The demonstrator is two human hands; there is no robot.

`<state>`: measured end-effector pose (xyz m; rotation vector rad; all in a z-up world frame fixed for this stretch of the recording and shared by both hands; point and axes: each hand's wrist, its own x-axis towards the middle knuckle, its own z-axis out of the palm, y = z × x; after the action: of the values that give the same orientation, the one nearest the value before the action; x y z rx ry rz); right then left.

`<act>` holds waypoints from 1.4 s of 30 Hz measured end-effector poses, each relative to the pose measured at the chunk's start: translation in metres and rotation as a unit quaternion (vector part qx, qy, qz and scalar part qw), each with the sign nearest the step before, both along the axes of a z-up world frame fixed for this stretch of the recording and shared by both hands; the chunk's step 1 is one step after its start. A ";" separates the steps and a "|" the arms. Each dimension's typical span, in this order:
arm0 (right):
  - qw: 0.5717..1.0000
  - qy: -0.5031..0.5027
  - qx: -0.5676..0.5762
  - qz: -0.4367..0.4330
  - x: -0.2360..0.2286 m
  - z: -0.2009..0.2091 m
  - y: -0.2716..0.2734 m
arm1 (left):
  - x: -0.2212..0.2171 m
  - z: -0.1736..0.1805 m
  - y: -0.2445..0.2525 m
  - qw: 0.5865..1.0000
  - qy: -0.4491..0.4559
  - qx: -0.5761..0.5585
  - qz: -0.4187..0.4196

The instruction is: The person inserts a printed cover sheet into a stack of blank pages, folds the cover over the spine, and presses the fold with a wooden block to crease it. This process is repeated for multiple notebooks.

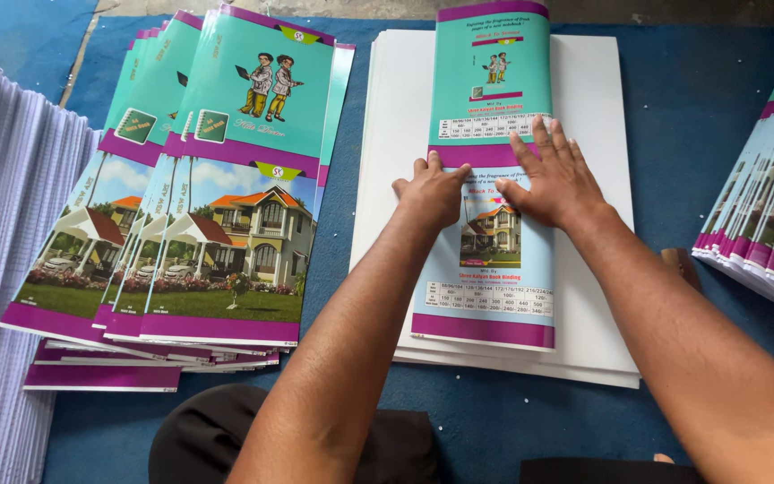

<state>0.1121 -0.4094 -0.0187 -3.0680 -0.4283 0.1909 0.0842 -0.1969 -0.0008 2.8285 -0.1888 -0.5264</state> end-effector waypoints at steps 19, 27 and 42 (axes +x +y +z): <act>0.999 -0.030 0.039 0.014 -0.002 -0.036 -0.009 | 0.009 0.003 -0.014 0.997 0.031 0.062 -0.030; 0.994 0.063 0.089 -0.019 0.018 -0.011 -0.016 | 0.004 0.023 -0.019 0.991 0.068 0.096 -0.056; 0.998 -0.027 0.052 -0.028 -0.073 0.021 -0.141 | -0.012 0.010 0.001 0.995 0.033 0.090 -0.039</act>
<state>0.0394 -0.5506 0.0018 -2.9832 -0.3417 0.0813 0.0721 -0.1959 0.0092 2.9814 -0.2533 -0.6853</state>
